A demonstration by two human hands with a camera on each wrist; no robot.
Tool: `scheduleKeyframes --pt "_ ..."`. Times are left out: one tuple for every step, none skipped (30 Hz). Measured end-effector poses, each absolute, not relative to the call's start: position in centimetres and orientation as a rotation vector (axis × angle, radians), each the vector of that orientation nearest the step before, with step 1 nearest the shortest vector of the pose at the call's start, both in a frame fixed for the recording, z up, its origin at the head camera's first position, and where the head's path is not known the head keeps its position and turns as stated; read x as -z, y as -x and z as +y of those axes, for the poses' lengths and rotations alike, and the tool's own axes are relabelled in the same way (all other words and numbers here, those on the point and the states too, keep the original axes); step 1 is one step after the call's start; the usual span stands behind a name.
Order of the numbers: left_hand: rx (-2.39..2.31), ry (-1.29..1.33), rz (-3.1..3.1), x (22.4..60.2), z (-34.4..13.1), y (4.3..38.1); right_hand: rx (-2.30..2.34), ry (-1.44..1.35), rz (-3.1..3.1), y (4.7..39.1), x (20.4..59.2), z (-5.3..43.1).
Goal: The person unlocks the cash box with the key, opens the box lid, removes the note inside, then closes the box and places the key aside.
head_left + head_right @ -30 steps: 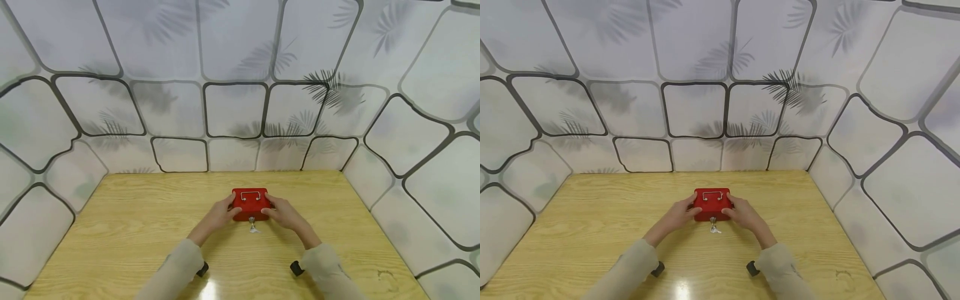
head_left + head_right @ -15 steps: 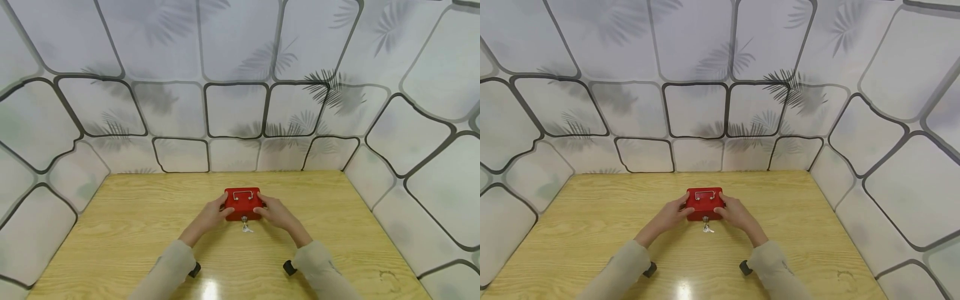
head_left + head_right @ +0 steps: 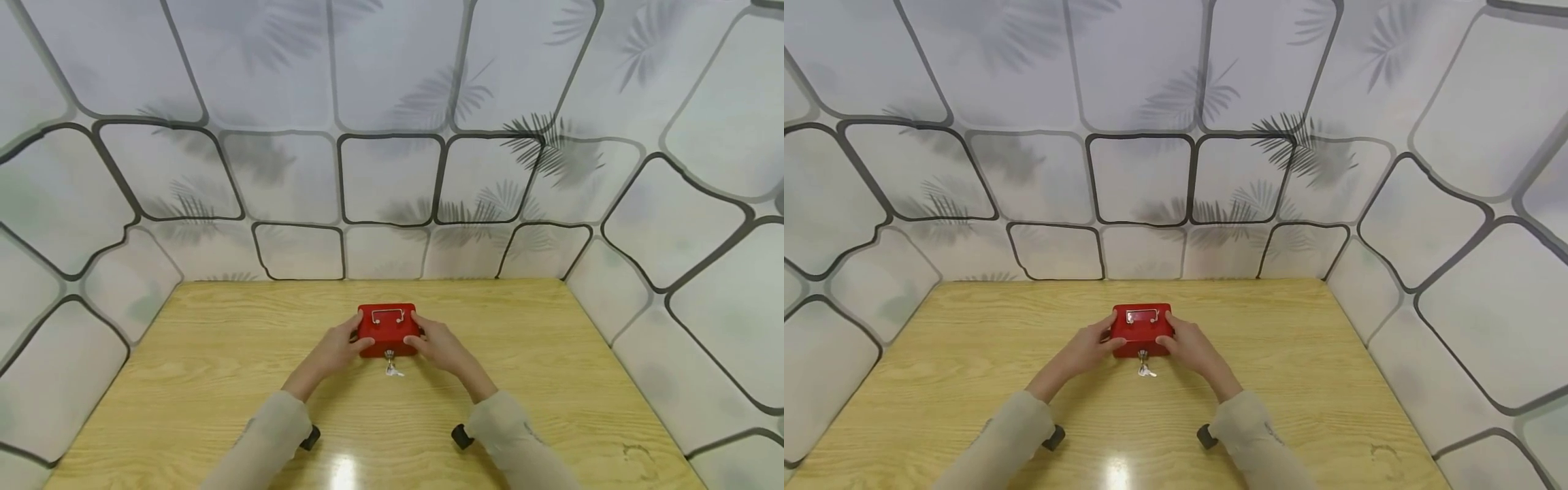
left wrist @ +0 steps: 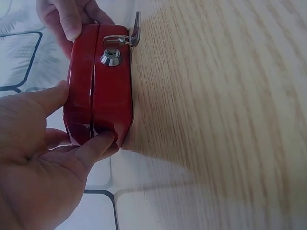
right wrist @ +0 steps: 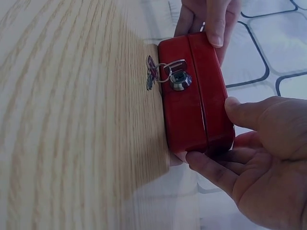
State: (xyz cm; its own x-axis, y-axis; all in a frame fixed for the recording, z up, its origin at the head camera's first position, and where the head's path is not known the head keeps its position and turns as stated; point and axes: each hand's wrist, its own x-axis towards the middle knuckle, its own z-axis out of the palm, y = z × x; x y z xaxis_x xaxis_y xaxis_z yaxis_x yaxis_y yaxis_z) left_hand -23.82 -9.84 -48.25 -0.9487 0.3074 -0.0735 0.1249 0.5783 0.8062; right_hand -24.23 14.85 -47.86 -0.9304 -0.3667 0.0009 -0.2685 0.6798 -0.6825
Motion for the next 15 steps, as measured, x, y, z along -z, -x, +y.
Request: scheduleKeyframes --pt "-1.305 -0.356 2.603 48.30 -9.92 23.89 1.083 0.526 2.753 24.27 47.91 14.76" --pt "-1.299 -0.351 2.606 48.33 -9.99 23.93 1.081 0.524 2.749 24.30 47.94 14.67" --pt "-1.297 -0.347 2.609 48.38 -10.05 23.98 1.083 0.525 2.747 24.35 48.00 14.58" --pt "-1.297 -0.340 2.611 48.39 -10.09 24.02 1.080 0.528 2.752 24.39 48.04 14.49" --pt "-1.300 -0.331 2.611 48.41 -10.13 24.07 1.079 0.528 2.757 24.44 48.09 14.42" --pt "-1.295 -0.329 2.619 48.42 -10.16 24.12 1.076 0.527 2.762 24.49 48.14 14.35" --pt "-1.291 -0.327 2.623 48.41 -10.19 24.16 1.076 0.527 2.765 24.53 48.19 14.29" --pt "-1.289 -0.328 2.627 48.37 -10.21 24.18 1.083 0.524 2.768 24.56 48.25 14.22" --pt "-1.289 -0.327 2.628 48.35 -10.23 24.21 1.089 0.521 2.773 24.58 48.32 14.15" --pt "-1.283 -0.332 2.636 48.32 -10.27 24.24 1.096 0.516 2.774 24.57 48.34 14.09" --pt "-1.280 -0.329 2.637 48.28 -10.30 24.27 1.107 0.508 2.770 24.55 48.35 14.02" --pt "-1.271 -0.325 2.640 48.23 -10.32 24.29 1.116 0.502 2.767 24.52 48.33 13.95" --pt "-1.265 -0.322 2.642 48.20 -10.34 24.31 1.121 0.497 2.764 24.49 48.31 13.89" --pt "-1.257 -0.324 2.650 48.18 -10.38 24.34 1.132 0.492 2.761 24.47 48.26 13.82" --pt "-1.251 -0.325 2.655 48.16 -10.39 24.35 1.137 0.488 2.758 24.43 48.20 13.77"
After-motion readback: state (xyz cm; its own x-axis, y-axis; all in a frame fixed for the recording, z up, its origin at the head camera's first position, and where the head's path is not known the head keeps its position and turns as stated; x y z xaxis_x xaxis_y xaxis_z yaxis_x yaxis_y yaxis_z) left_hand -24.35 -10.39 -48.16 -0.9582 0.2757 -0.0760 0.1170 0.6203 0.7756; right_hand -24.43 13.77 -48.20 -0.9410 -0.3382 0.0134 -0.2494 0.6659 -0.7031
